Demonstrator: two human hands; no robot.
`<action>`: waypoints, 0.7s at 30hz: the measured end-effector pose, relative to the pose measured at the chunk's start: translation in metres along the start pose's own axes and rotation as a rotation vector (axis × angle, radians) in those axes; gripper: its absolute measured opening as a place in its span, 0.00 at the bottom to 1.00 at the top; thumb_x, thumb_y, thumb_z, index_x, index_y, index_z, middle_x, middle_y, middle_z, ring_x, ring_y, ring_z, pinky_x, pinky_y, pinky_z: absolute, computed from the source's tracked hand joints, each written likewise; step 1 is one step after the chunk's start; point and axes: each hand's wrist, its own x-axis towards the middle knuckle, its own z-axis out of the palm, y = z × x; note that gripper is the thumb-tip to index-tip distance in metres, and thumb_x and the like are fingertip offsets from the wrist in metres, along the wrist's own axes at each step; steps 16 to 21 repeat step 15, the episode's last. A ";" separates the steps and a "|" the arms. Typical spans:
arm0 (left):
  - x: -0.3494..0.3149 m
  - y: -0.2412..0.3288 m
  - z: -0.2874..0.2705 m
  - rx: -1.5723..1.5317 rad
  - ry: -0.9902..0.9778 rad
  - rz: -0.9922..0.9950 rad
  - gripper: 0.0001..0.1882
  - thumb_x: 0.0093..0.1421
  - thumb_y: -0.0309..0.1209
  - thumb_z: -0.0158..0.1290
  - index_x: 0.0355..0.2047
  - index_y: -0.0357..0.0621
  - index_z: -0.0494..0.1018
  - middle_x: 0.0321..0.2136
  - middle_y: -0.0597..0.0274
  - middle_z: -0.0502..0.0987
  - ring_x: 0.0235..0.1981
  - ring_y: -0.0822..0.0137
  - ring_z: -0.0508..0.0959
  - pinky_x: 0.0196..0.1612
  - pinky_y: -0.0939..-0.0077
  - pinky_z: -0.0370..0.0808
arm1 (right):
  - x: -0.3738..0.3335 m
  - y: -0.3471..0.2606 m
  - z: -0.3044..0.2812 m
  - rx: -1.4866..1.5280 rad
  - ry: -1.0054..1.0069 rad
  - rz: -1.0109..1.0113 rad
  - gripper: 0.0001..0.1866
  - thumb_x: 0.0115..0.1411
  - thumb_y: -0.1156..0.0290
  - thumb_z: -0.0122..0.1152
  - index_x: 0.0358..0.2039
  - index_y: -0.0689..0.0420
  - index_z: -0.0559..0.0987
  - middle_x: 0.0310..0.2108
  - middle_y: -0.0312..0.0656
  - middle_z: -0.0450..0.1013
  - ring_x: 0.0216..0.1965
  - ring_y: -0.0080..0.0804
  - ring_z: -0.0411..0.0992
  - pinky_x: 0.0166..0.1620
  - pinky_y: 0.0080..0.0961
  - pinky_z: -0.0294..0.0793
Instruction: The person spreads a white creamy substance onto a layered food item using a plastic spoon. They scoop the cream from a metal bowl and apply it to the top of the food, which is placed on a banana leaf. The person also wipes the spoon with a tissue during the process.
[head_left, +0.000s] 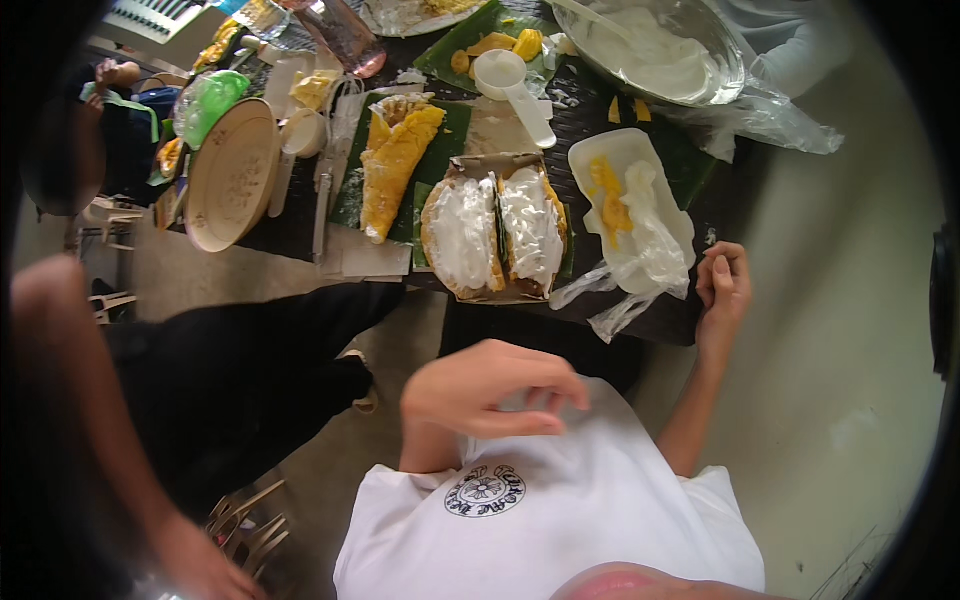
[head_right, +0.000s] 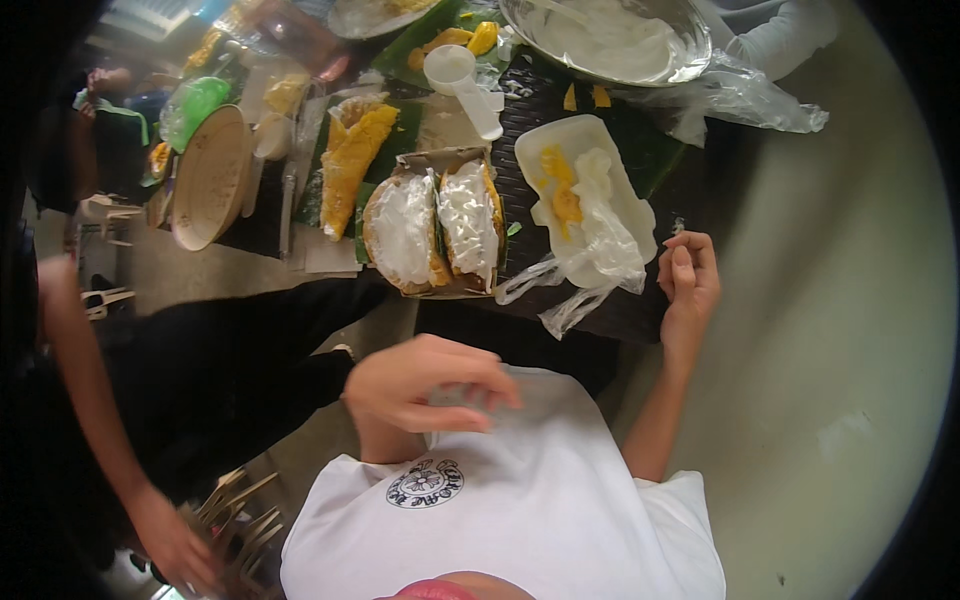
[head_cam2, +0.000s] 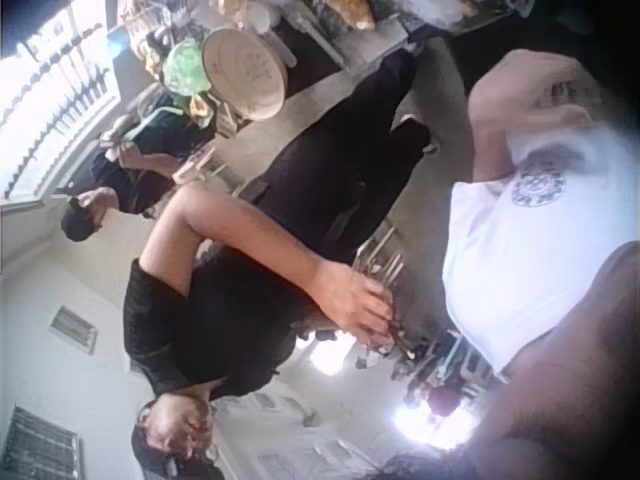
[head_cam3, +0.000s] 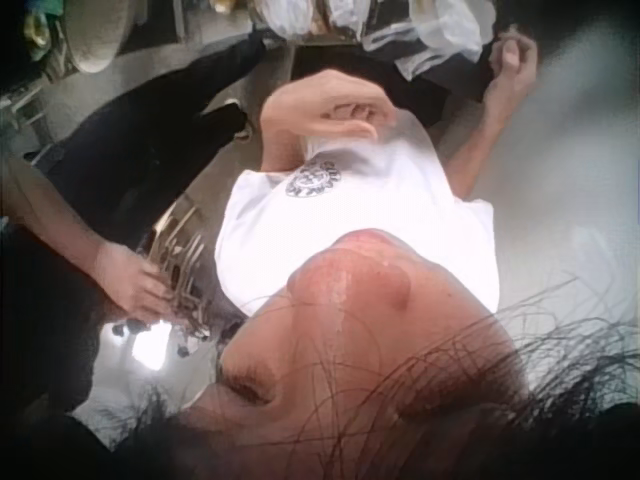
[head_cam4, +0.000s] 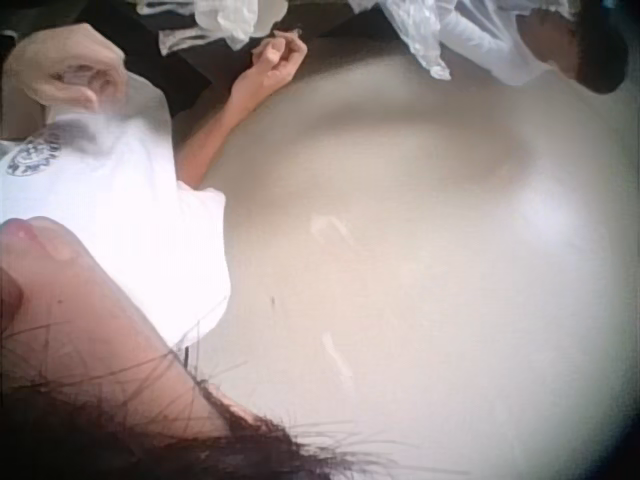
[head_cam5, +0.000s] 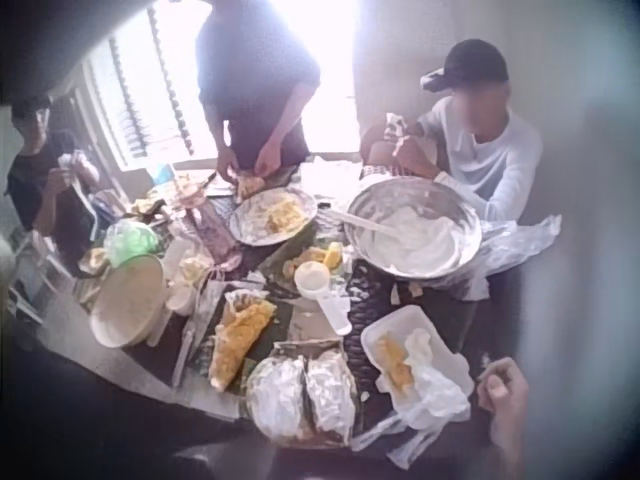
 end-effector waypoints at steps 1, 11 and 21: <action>-0.016 0.001 -0.012 -0.026 0.036 0.044 0.15 0.57 0.31 0.61 0.43 0.39 0.76 0.30 0.62 0.77 0.27 0.71 0.77 0.26 0.81 0.70 | 0.000 -0.001 0.001 -0.002 0.006 -0.004 0.13 0.64 0.59 0.53 0.37 0.56 0.72 0.20 0.27 0.59 0.21 0.12 0.53 0.23 0.12 0.47; -0.098 -0.057 -0.040 -0.295 0.956 0.255 0.21 0.58 0.41 0.60 0.27 0.30 0.72 0.20 0.60 0.74 0.19 0.76 0.71 0.21 0.86 0.64 | 0.001 0.007 0.009 -0.055 0.041 -0.062 0.14 0.63 0.58 0.53 0.39 0.57 0.72 0.22 0.28 0.62 0.20 0.10 0.54 0.21 0.10 0.46; -0.108 -0.058 -0.046 -0.086 0.904 -0.179 0.16 0.60 0.40 0.60 0.36 0.37 0.75 0.25 0.58 0.77 0.22 0.72 0.74 0.25 0.86 0.67 | 0.004 0.004 0.018 -0.085 0.067 -0.074 0.15 0.62 0.58 0.53 0.39 0.57 0.72 0.22 0.29 0.63 0.20 0.10 0.55 0.21 0.10 0.47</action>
